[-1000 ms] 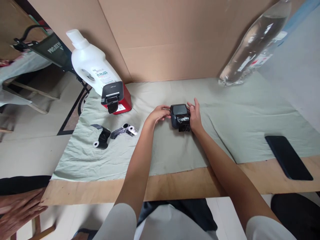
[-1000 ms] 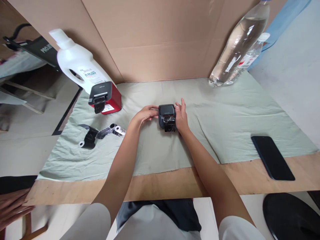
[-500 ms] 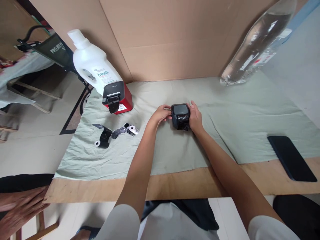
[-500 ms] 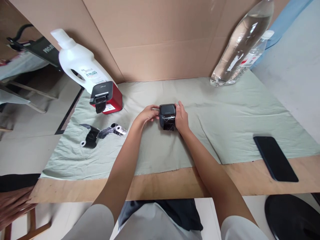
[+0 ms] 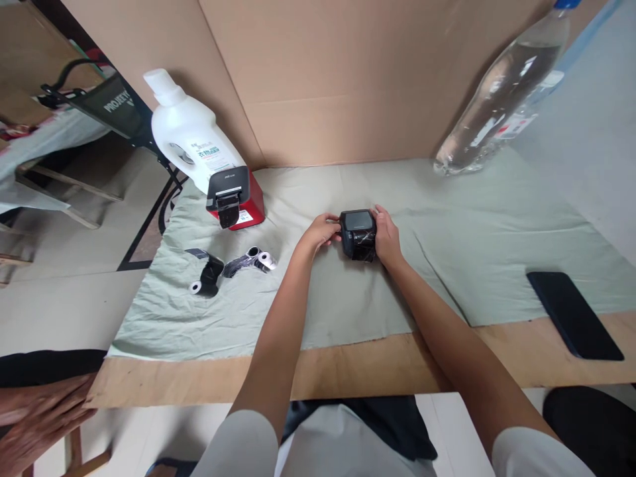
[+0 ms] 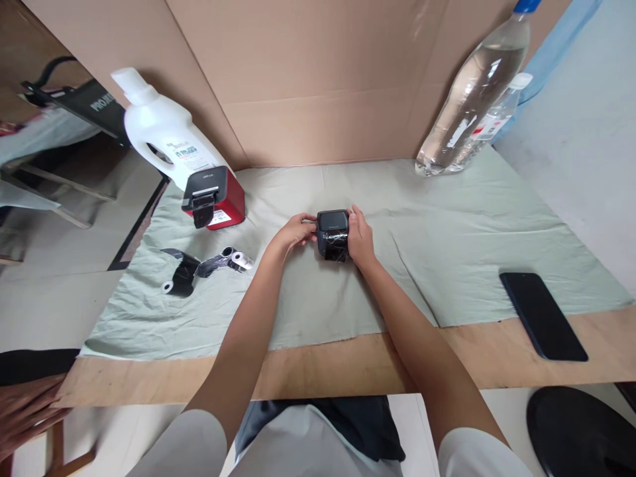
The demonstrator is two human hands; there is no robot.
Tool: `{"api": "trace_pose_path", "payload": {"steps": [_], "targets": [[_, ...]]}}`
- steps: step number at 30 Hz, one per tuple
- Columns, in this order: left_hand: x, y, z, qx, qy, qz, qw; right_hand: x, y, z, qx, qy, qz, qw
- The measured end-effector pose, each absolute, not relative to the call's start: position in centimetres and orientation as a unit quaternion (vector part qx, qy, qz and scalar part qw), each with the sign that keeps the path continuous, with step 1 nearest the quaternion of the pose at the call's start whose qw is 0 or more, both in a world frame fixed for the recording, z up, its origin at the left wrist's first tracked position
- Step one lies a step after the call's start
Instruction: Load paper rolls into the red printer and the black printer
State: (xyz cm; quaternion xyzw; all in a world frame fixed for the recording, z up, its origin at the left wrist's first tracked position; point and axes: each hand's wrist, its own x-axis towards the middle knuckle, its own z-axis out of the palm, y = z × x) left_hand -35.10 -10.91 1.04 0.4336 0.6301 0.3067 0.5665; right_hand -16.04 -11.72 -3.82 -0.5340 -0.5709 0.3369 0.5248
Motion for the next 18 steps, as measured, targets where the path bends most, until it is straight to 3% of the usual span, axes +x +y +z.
{"api": "trace_pose_path", "payload": {"steps": [18], "targets": [[-34.86,-11.33,1.42,0.438,0.643,0.291,0.557,-16.04,-11.69,-3.7,-0.533,-0.57,0.326,0.534]]}}
